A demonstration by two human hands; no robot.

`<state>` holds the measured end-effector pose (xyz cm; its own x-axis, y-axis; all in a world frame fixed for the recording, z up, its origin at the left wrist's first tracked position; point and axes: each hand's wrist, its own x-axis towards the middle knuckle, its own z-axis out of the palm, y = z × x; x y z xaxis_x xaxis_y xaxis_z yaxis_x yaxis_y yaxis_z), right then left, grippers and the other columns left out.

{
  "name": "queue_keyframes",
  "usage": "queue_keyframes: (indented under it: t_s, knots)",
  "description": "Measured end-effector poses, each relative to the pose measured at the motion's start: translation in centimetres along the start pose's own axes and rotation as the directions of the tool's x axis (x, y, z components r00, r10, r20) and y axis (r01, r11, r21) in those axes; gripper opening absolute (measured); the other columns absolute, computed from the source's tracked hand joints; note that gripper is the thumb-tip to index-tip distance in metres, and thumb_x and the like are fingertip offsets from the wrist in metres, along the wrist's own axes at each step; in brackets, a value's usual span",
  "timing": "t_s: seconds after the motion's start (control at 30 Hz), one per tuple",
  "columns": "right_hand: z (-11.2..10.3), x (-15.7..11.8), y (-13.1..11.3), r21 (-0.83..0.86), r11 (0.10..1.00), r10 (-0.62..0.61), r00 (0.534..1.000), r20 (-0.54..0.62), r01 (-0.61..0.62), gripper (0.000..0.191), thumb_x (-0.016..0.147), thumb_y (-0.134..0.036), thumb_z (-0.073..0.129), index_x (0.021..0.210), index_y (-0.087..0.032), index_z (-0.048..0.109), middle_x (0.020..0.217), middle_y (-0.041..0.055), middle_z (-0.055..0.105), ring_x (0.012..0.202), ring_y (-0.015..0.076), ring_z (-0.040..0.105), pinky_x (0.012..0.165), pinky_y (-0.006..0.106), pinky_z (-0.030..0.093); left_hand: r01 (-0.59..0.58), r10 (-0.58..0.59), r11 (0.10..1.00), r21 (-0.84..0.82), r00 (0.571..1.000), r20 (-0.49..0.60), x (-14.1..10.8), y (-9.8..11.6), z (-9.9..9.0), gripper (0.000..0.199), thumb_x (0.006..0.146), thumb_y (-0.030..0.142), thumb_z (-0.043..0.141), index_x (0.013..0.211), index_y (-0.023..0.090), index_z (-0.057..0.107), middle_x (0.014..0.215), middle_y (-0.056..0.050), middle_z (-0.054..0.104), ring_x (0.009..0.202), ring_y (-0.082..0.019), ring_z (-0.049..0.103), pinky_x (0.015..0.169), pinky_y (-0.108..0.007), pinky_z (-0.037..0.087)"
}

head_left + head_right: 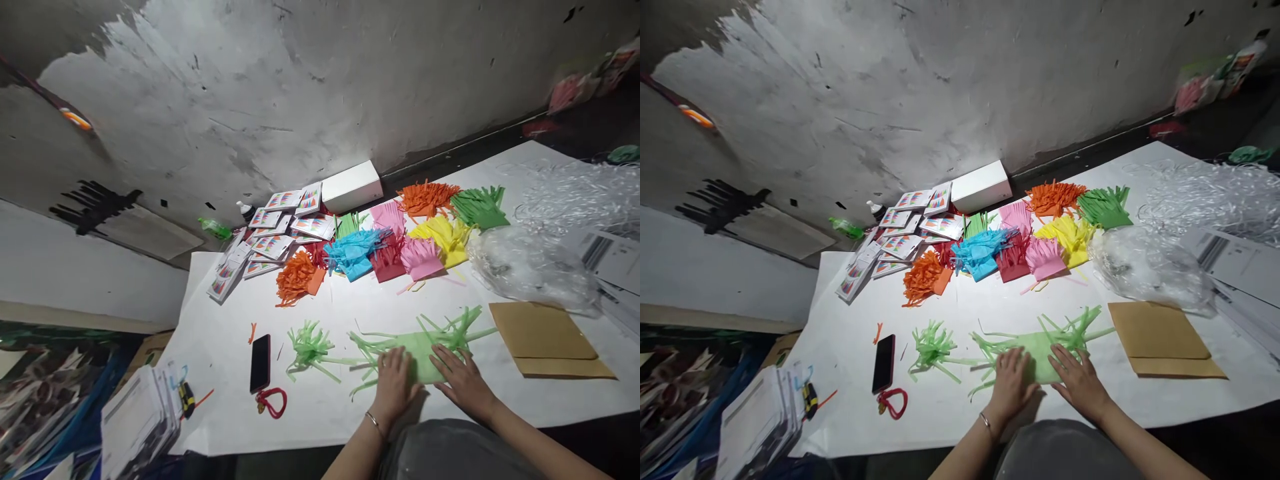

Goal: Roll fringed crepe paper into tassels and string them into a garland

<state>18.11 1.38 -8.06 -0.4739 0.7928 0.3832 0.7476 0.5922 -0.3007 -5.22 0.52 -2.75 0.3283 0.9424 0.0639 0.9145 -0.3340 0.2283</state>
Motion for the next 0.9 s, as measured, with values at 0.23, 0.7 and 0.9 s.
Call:
queue_keyframes:
  t_s: [0.23,0.7,0.9]
  knots:
    - [0.0,0.6,0.3,0.014,1.0,0.003,1.0,-0.002,-0.003,0.042,0.081,-0.019,0.061,0.122,-0.022,0.062,0.127,0.0073,0.066,0.118,0.0265,0.055,0.113,0.051,0.014,0.039,-0.03,0.992,-0.118,0.997,0.077,0.0,1.3,2.0,0.021,0.091,0.016,0.056,0.109,0.023,0.063,0.111,-0.004,0.068,0.1,-0.021,0.058,0.095,-0.04,0.038]
    - [-3.4,6.6,0.7,-0.064,0.954,0.299,0.937,0.182,-0.293,0.012,0.083,-0.012,0.062,0.074,-0.02,0.063,0.077,0.0035,0.067,0.086,0.0266,0.059,0.078,0.039,0.033,0.508,-0.472,0.86,-0.043,0.825,0.31,4.7,1.6,-0.5,0.023,0.095,0.03,0.05,0.086,0.019,0.069,0.083,-0.007,0.075,0.08,-0.024,0.067,0.069,-0.032,0.034]
    - [-3.2,7.4,0.7,-0.106,0.939,0.343,0.912,0.223,-0.327,0.012,0.084,-0.016,0.064,0.072,-0.02,0.063,0.075,0.0046,0.067,0.086,0.0274,0.058,0.077,0.039,0.031,0.574,-0.528,0.818,-0.031,0.771,0.356,5.7,1.7,-0.9,0.019,0.091,0.032,0.055,0.088,0.018,0.068,0.085,-0.008,0.075,0.082,-0.023,0.067,0.072,-0.031,0.033]
